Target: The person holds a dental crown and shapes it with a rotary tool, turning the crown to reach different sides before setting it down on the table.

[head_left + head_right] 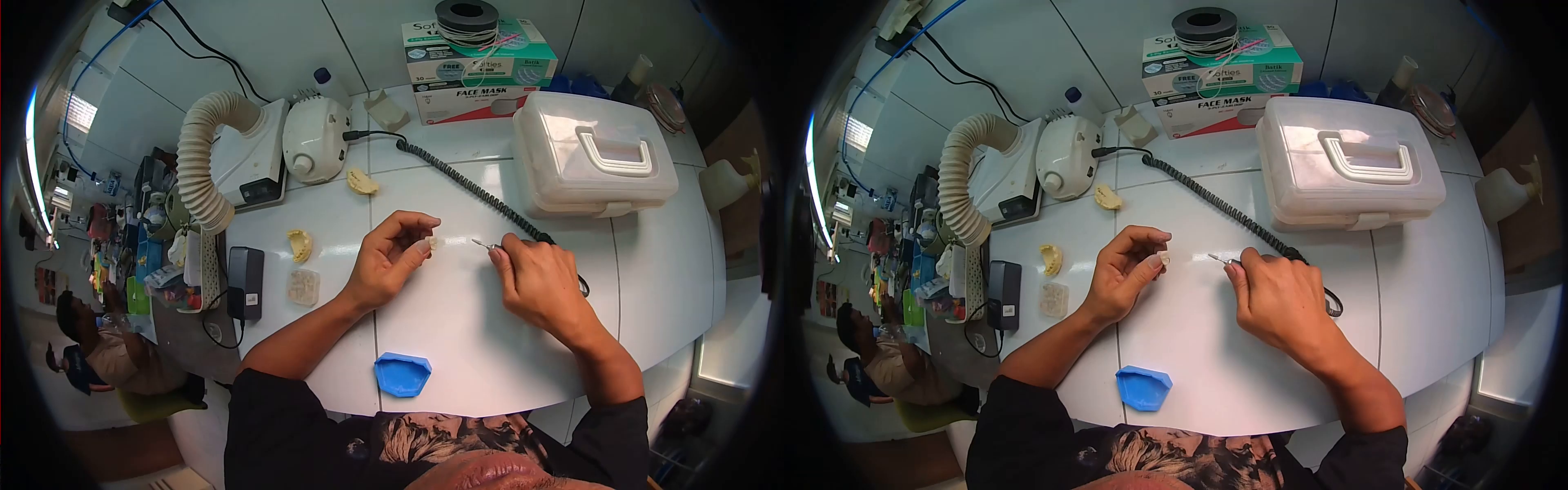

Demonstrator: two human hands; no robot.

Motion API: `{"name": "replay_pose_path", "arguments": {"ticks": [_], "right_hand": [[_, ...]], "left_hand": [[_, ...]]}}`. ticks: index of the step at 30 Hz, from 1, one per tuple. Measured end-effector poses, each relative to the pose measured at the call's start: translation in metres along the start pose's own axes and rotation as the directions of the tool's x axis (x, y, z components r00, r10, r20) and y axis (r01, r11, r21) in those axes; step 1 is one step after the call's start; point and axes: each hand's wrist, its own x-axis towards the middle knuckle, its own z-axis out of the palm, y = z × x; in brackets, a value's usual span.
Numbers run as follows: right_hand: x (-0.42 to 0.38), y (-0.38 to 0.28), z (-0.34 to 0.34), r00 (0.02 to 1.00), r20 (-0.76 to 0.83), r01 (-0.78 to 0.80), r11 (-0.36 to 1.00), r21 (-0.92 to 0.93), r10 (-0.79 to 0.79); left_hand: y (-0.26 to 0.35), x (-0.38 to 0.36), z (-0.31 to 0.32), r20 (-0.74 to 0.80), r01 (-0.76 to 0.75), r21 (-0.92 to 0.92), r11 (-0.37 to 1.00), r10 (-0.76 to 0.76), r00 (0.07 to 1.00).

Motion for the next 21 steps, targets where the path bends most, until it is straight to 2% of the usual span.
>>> {"name": "replay_pose_path", "arguments": {"ticks": [3, 7, 13, 21], "right_hand": [[-0.007, 0.001, 0.003, 0.998, -0.022, 0.065, 0.998, 0.000, -0.065], [-0.011, 0.000, 0.002, 0.993, -0.004, 0.119, 0.993, 0.017, -0.119], [-0.011, -0.001, 0.007, 0.986, 0.014, 0.169, 0.985, 0.025, -0.169], [-0.011, -0.001, 0.008, 0.985, 0.032, 0.168, 0.986, 0.002, -0.168]], "left_hand": [[-0.006, 0.001, -0.006, 0.138, -0.070, 0.136, 0.988, 0.051, 0.989], [-0.007, -0.005, 0.006, 0.046, 0.017, 0.065, 0.998, -0.020, 0.999], [-0.004, -0.001, 0.005, 0.135, -0.117, 0.323, 0.939, 0.076, 0.988], [0.001, 0.000, 0.005, 0.156, -0.093, 0.344, 0.934, 0.041, 0.987]]}}
